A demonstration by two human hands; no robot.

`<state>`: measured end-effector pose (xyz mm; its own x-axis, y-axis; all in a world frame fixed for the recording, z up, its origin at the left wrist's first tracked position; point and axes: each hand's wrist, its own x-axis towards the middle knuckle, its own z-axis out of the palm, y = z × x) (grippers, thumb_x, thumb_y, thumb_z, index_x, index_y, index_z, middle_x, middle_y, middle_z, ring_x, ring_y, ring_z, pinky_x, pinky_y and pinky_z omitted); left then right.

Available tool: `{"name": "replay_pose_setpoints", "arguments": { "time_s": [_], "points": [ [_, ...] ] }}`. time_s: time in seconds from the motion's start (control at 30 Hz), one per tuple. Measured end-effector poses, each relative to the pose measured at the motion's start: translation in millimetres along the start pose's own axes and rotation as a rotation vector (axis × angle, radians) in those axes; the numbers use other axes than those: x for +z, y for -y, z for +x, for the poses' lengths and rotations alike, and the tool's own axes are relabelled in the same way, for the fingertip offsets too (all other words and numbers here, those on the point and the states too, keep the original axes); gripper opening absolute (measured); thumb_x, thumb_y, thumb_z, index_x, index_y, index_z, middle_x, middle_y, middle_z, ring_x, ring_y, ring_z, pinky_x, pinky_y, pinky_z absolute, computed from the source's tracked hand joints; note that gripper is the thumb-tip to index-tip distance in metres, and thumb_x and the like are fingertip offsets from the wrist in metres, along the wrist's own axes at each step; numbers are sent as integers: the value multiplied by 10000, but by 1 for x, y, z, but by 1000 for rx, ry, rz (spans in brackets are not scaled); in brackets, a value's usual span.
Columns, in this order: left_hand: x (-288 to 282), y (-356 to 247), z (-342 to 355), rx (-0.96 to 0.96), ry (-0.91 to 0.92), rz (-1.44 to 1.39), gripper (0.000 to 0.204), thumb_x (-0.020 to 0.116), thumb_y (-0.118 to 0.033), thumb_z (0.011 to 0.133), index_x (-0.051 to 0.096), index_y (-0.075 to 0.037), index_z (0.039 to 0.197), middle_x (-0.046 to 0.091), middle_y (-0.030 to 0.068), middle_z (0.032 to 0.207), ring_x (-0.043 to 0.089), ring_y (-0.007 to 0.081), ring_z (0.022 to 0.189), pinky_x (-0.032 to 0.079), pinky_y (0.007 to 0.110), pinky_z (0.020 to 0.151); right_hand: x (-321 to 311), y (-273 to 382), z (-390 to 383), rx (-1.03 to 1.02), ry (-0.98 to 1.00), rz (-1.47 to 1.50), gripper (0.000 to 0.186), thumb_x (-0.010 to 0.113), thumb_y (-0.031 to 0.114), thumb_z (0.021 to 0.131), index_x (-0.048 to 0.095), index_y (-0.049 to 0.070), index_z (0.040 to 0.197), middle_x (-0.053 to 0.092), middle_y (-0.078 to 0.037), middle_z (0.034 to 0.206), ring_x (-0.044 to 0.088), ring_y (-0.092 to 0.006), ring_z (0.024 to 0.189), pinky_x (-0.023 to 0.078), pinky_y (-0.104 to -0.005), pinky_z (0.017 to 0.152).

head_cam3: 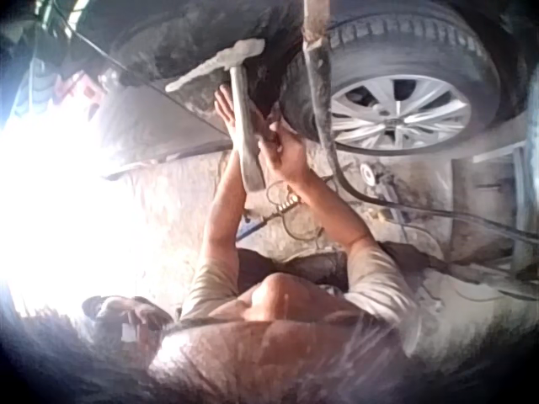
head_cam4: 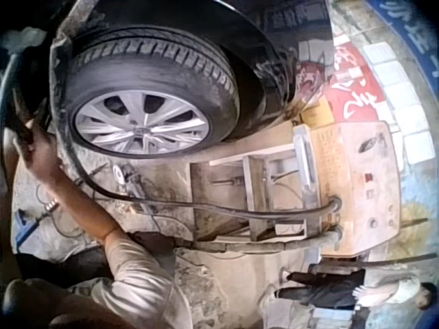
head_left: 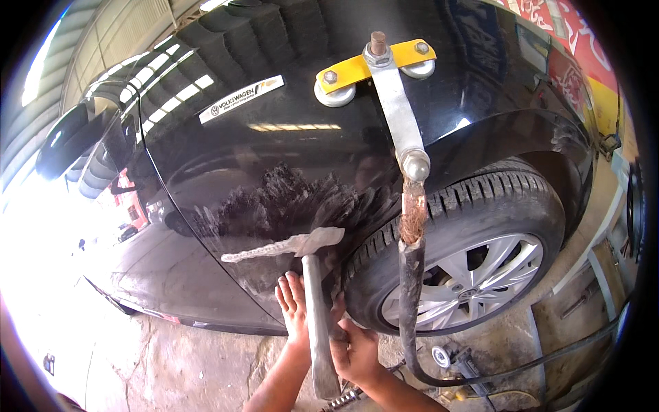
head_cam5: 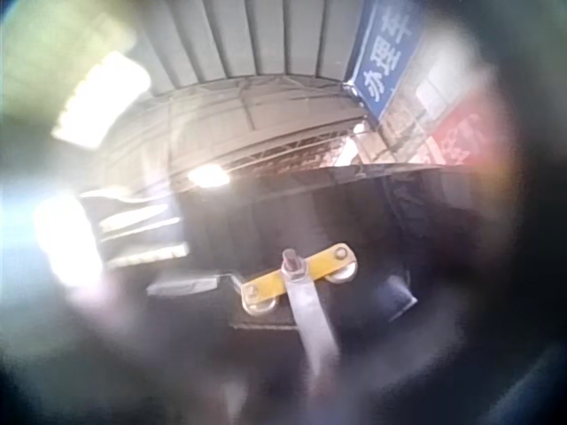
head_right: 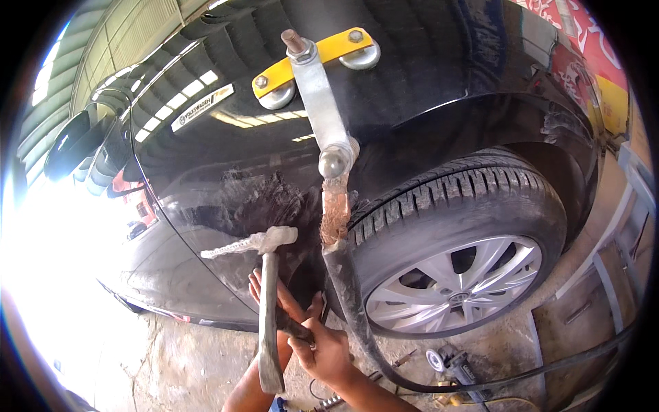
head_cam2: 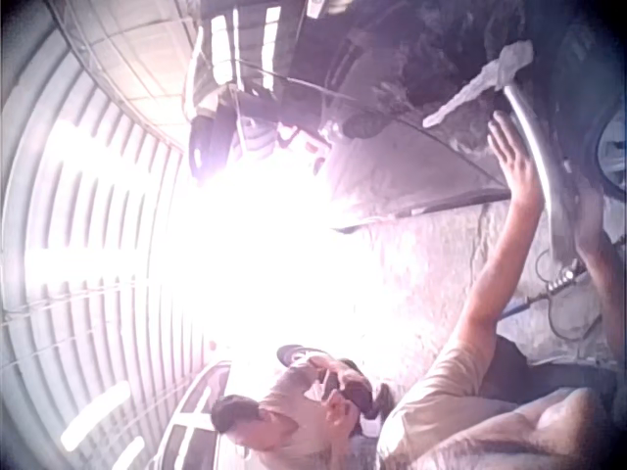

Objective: The person uses a dent puller attached to the car's side panel to pull out a dent, then applies a white substance and smooths it with a tool. They later use a power sander to grind the treated area.

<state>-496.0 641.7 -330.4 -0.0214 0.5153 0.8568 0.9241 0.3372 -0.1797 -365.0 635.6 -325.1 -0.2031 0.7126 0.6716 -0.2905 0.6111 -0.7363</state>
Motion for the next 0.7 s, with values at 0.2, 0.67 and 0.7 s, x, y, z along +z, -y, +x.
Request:
{"name": "replay_pose_setpoints", "arguments": {
  "time_s": [0.2,0.67,0.7],
  "points": [
    [2,-3,-6,-75,59,-19,893,640,-508,726,373,138,1281,362,374,1298,363,530,1207,270,571,1035,1,7,-7,29,49,22,246,673,266,819,556,59,759,522,-90,524,580,-254,452,447,-343,432],
    [14,2,-12,-26,-60,-23,760,647,-421,737,419,98,1244,362,363,1294,396,519,1160,317,582,980,-8,11,-6,-29,41,3,199,657,214,813,565,40,779,520,-77,519,579,-239,447,445,-326,438],
    [13,2,-10,7,-45,-18,753,639,-414,746,414,105,1243,358,365,1296,392,524,1163,315,586,982,-8,10,-6,-23,15,8,190,653,204,813,565,39,779,518,-77,519,576,-239,445,445,-327,439]
  ]
}}
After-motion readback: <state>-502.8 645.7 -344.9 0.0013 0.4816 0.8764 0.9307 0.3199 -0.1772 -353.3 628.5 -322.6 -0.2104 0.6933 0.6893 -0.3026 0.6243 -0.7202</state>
